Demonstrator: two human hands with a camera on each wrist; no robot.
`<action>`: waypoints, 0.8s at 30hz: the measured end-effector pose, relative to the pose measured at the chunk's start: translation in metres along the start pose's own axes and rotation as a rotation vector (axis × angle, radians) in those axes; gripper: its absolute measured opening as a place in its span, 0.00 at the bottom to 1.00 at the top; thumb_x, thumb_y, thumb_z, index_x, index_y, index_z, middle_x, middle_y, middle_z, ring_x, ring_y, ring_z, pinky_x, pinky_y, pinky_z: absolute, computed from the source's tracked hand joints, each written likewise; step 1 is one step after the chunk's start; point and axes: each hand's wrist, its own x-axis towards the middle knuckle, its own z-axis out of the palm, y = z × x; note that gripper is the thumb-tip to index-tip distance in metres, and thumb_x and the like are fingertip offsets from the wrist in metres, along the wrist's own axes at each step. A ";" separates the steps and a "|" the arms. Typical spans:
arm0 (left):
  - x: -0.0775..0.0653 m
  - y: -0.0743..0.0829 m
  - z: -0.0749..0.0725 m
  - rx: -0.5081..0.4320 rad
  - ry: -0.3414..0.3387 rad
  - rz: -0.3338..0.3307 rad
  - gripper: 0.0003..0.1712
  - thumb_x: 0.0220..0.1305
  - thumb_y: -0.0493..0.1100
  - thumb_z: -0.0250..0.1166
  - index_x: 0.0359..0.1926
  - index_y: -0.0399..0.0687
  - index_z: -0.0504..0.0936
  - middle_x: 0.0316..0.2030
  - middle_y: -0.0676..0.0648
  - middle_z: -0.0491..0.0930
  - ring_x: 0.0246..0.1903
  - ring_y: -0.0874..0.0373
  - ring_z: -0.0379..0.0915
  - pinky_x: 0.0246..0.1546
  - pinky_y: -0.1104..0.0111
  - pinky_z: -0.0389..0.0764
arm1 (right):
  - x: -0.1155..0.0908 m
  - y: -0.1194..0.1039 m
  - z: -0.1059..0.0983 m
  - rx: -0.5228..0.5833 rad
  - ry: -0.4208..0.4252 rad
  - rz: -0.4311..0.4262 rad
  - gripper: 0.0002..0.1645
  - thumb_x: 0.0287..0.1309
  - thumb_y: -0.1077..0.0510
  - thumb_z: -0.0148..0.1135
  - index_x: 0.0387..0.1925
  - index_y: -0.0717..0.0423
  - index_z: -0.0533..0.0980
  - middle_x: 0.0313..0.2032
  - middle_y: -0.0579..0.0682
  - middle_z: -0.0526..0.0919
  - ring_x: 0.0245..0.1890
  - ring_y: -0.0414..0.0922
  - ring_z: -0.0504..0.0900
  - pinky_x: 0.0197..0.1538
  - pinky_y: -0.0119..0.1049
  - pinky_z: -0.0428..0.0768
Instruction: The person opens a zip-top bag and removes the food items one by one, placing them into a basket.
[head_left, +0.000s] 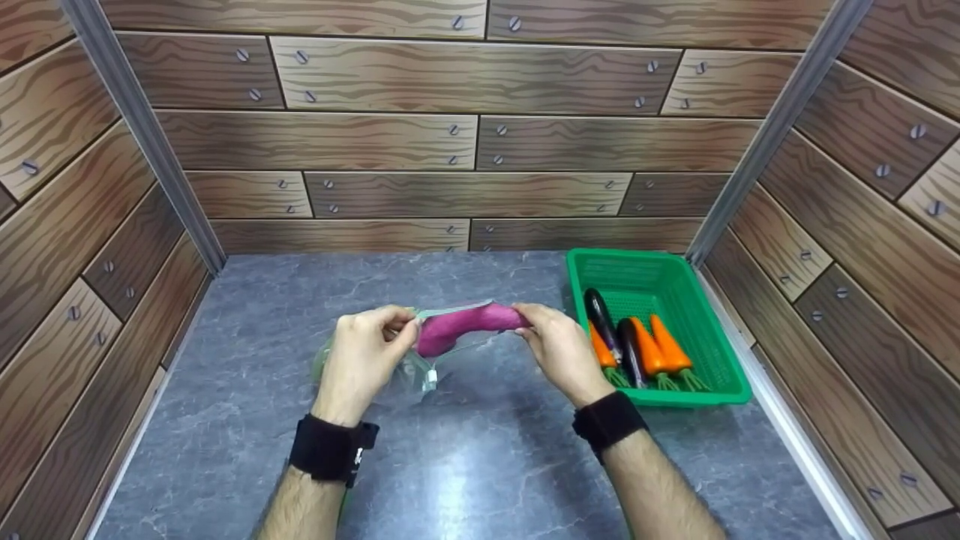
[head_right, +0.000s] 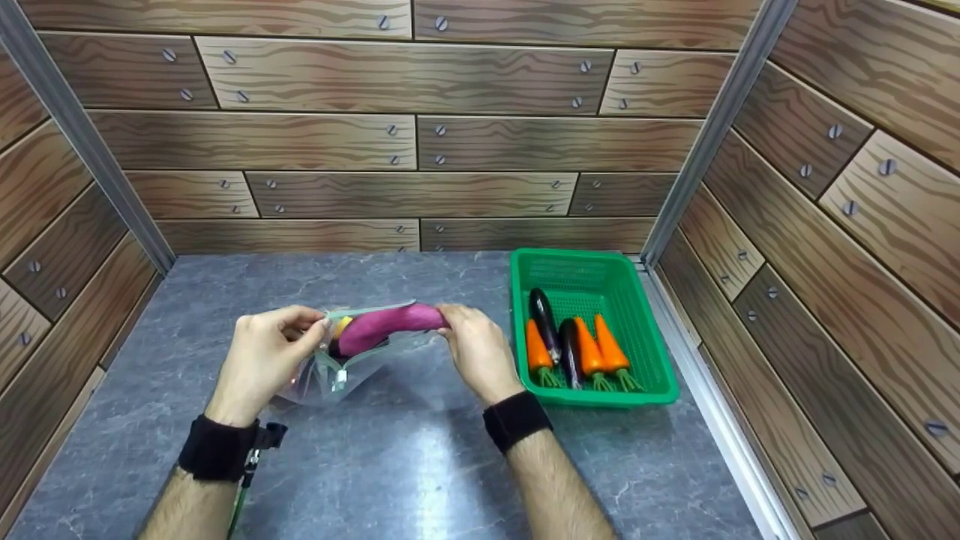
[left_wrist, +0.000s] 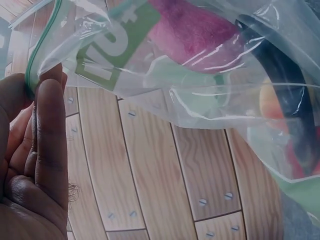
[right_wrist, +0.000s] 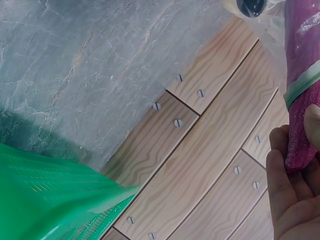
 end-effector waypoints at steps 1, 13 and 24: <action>0.000 0.001 -0.001 -0.002 -0.002 -0.001 0.05 0.77 0.39 0.78 0.46 0.44 0.99 0.35 0.48 0.98 0.32 0.61 0.92 0.35 0.70 0.90 | 0.000 0.000 0.000 -0.001 0.000 -0.002 0.22 0.76 0.60 0.78 0.67 0.57 0.89 0.59 0.60 0.97 0.60 0.62 0.96 0.66 0.59 0.94; 0.004 -0.007 -0.001 0.016 0.022 -0.051 0.05 0.76 0.43 0.79 0.45 0.48 0.99 0.34 0.50 0.97 0.30 0.62 0.89 0.33 0.72 0.86 | 0.001 0.005 -0.013 -0.001 0.035 -0.039 0.24 0.74 0.59 0.78 0.68 0.57 0.88 0.61 0.61 0.96 0.61 0.63 0.95 0.67 0.60 0.93; 0.004 -0.008 -0.001 0.014 0.017 -0.065 0.06 0.78 0.43 0.79 0.47 0.47 0.99 0.36 0.49 0.98 0.32 0.60 0.93 0.35 0.68 0.91 | -0.001 0.024 -0.045 -0.009 0.082 0.009 0.25 0.76 0.60 0.77 0.70 0.59 0.87 0.64 0.61 0.95 0.64 0.64 0.93 0.70 0.62 0.91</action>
